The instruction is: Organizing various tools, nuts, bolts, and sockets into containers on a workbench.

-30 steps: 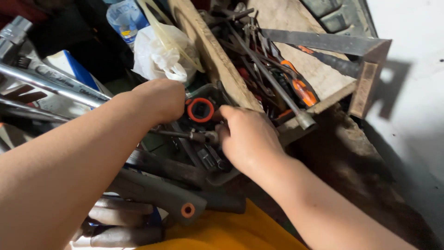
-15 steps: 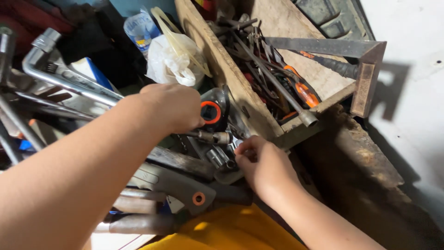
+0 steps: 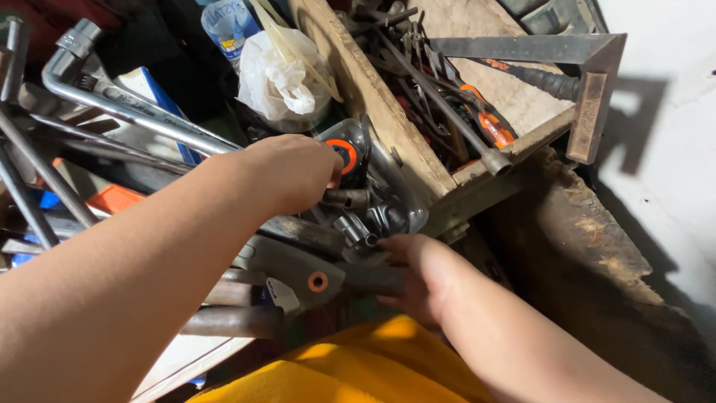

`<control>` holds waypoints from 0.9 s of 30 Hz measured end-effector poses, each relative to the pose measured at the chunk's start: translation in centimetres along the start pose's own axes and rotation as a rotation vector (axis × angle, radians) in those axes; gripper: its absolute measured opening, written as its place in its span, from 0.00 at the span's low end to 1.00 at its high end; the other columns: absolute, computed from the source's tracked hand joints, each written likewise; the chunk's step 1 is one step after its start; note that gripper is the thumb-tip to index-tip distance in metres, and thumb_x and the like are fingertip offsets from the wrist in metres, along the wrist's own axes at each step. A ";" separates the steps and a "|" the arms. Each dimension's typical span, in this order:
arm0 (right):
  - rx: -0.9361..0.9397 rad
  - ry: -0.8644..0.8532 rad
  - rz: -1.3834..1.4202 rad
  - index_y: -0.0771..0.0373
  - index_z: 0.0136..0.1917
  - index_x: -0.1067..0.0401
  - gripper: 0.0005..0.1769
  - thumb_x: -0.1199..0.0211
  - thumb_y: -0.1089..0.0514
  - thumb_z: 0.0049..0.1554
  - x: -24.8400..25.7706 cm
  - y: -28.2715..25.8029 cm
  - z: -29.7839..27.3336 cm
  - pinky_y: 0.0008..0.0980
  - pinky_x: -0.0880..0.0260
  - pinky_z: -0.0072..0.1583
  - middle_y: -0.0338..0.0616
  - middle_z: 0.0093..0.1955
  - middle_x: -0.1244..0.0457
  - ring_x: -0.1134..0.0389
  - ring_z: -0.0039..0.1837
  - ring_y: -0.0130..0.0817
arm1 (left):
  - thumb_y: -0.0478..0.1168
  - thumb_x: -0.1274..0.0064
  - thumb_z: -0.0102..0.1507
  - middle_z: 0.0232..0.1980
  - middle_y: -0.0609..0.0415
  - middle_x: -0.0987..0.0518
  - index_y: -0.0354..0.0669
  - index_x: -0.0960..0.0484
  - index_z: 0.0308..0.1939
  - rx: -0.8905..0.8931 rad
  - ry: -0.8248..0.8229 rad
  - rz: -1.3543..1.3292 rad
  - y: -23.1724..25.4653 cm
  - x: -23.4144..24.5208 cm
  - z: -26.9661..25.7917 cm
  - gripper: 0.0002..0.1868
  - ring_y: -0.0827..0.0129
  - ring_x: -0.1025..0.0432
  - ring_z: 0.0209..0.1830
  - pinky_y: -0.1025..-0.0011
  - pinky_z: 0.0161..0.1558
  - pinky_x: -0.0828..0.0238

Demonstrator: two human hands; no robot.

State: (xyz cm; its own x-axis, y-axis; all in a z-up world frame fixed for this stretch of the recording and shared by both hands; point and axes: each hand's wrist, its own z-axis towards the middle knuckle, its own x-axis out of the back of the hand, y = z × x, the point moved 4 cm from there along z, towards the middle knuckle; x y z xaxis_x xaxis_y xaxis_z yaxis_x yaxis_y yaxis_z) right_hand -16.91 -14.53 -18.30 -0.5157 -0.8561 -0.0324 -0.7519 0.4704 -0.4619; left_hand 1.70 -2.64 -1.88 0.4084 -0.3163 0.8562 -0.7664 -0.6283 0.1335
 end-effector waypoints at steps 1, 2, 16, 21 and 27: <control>-0.039 -0.025 0.044 0.69 0.54 0.27 0.17 0.44 0.53 0.61 0.0 0.1 0.8 0.46 0.27 0.55 0.57 0.48 0.30 0.28 0.48 0.48 | 0.34 0.49 0.61 0.48 0.53 0.17 0.57 0.16 0.51 0.032 -0.013 0.011 0.3 0.4 -0.3 0.16 0.55 0.23 0.52 0.57 0.54 0.29; -0.077 -0.053 0.084 0.69 0.54 0.28 0.17 0.45 0.53 0.61 -0.2 0.1 1.4 0.46 0.27 0.56 0.57 0.49 0.30 0.28 0.48 0.48 | 0.34 0.49 0.61 0.48 0.53 0.17 0.57 0.16 0.51 0.033 -0.011 0.011 0.4 0.4 -0.3 0.16 0.55 0.23 0.52 0.57 0.54 0.29; -0.237 -0.319 0.189 0.68 0.57 0.31 0.14 0.56 0.60 0.67 -5.3 -4.6 7.2 0.47 0.24 0.50 0.62 0.54 0.29 0.26 0.55 0.52 | 0.38 0.47 0.60 0.45 0.51 0.15 0.55 0.10 0.43 0.038 -0.023 0.024 1.1 1.5 -0.6 0.12 0.53 0.22 0.48 0.57 0.50 0.25; -0.270 -0.310 0.248 0.65 0.57 0.34 0.11 0.55 0.60 0.66 -5.4 -4.3 8.3 0.50 0.24 0.52 0.58 0.54 0.34 0.28 0.55 0.54 | 0.40 0.47 0.60 0.45 0.52 0.15 0.55 0.10 0.43 0.042 -0.030 0.014 0.1 1.2 -0.6 0.12 0.53 0.22 0.49 0.56 0.50 0.25; -0.212 -0.168 0.271 0.65 0.56 0.32 0.11 0.45 0.60 0.61 -5.0 -4.0 5.5 0.52 0.25 0.54 0.57 0.52 0.37 0.33 0.53 0.54 | 0.50 0.47 0.64 0.43 0.46 0.15 0.47 0.11 0.42 -0.026 -0.079 0.111 -1.2 0.1 1.6 0.14 0.51 0.22 0.47 0.56 0.51 0.26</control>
State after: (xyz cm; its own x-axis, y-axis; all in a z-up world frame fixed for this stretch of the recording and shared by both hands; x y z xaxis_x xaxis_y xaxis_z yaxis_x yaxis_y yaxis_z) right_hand -9.09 -13.32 -21.12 -0.6465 -0.7092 -0.2814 -0.6744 0.7036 -0.2239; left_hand 3.47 -3.05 -2.70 0.3570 -0.4388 0.8246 -0.8215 -0.5676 0.0537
